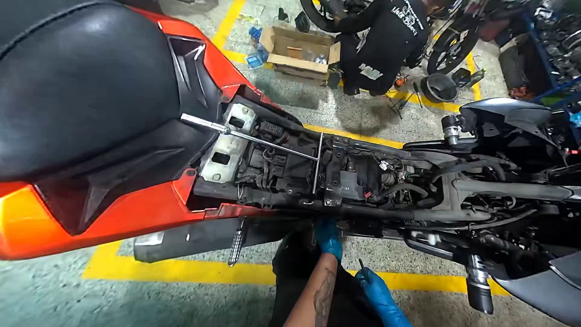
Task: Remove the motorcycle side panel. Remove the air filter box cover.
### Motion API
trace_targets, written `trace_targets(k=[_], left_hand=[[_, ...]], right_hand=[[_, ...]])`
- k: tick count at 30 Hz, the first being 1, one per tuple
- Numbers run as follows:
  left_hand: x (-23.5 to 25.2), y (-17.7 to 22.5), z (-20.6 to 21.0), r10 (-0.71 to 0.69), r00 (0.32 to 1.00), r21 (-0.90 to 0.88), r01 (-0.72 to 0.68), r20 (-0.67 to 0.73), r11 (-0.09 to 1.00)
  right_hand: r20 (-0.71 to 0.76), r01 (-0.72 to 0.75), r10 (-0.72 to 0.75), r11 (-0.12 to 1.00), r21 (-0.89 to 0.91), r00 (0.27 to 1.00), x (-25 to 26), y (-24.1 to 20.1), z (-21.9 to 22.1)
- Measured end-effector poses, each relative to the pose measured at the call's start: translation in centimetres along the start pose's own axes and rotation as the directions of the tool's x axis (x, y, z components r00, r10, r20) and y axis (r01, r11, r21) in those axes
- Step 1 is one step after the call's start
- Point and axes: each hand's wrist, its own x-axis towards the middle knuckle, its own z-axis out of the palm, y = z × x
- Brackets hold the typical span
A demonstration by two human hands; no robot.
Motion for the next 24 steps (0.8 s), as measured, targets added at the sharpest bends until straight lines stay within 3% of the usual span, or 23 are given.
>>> trace_targets(k=[4,8,12,19,24], left_hand=[[-0.7,1.0,-0.9,-0.131,0.99,-0.094,0.136,0.05,0.986],[-2.1,3.1,-4.7,-0.107,0.989,-0.121,0.119,0.1,0.985],[-1.6,6.0,-7.9,-0.101,0.994,0.02,0.1,0.048,0.995],[-1.6,7.2,-8.1,0.009,1.0,0.166,-0.005,-0.021,0.986],[-1.4,8.2,-7.6,-0.156,0.987,0.129,0.16,-0.04,0.979]], right_hand=[[-0.121,0.059,-0.047,0.993,0.101,0.991,-0.9,-3.0,-0.9],[-0.121,0.113,-0.101,0.989,0.1,0.988,-0.4,-6.2,-2.3],[-0.067,0.133,-0.131,0.991,0.034,0.989,0.2,-7.9,-2.5],[-0.022,0.129,-0.129,0.991,0.018,0.991,-0.7,-6.1,-2.3],[-0.013,0.066,-0.065,0.997,0.039,0.998,-1.6,-2.6,-1.6]])
